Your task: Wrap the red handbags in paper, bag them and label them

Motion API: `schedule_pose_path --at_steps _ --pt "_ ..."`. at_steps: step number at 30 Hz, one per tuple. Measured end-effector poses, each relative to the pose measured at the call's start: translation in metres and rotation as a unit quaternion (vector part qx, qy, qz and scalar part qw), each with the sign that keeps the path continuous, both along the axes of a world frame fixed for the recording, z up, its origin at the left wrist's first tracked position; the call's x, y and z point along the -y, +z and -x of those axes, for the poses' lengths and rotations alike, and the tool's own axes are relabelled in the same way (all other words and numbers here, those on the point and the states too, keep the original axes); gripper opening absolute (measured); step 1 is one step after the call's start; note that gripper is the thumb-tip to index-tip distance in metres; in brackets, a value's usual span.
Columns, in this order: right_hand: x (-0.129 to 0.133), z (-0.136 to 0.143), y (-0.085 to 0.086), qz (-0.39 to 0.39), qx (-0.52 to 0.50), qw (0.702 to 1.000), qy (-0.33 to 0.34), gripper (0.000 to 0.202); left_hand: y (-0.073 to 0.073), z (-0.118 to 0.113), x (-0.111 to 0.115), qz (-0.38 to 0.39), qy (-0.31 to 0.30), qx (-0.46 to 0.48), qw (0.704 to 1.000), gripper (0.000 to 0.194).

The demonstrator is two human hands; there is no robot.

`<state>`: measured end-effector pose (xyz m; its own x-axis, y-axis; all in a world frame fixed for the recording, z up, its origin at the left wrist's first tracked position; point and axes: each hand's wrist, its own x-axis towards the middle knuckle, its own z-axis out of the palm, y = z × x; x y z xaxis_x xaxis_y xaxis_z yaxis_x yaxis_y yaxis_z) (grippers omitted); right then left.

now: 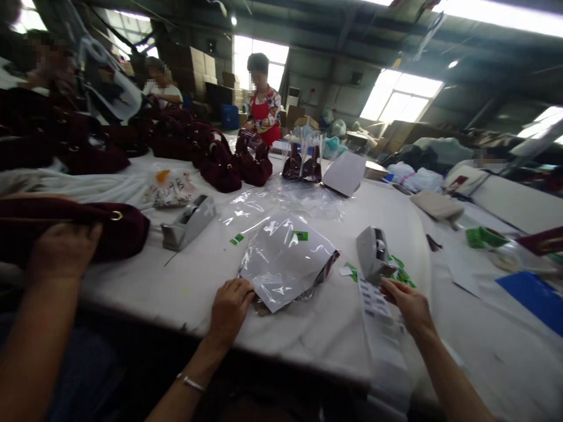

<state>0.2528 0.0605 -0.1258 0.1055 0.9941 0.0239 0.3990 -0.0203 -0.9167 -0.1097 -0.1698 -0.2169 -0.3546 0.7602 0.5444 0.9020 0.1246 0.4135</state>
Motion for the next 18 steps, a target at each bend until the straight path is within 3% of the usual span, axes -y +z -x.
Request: schedule_pose_path --at_steps 3,5,7,9,12,15,18 --pt "0.041 0.065 0.022 0.037 -0.041 0.980 0.190 0.047 0.008 -0.005 0.000 0.040 0.012 0.020 0.999 0.012" --pt "0.073 0.119 0.034 0.076 -0.039 0.943 0.321 0.046 0.013 -0.008 0.001 0.050 0.019 0.026 0.998 0.012" --pt "0.099 0.171 0.036 0.123 -0.030 0.899 0.419 0.065 0.015 -0.010 0.001 0.053 0.025 0.024 0.998 0.012" --pt "0.114 0.214 0.029 0.141 -0.017 0.883 0.447 0.068 0.015 -0.011 0.002 0.053 0.031 0.016 0.998 0.011" --pt "0.116 0.259 0.013 0.128 0.091 0.890 0.428 0.044 0.014 -0.012 0.002 0.051 0.036 0.008 0.998 0.006" --pt "0.109 0.282 0.005 0.062 0.297 0.857 0.416 0.025 0.012 -0.012 0.002 0.053 0.034 0.004 0.998 0.005" --pt "0.106 0.292 0.007 0.018 0.406 0.814 0.415 0.018 0.013 -0.012 0.003 0.061 0.030 0.005 0.998 0.007"
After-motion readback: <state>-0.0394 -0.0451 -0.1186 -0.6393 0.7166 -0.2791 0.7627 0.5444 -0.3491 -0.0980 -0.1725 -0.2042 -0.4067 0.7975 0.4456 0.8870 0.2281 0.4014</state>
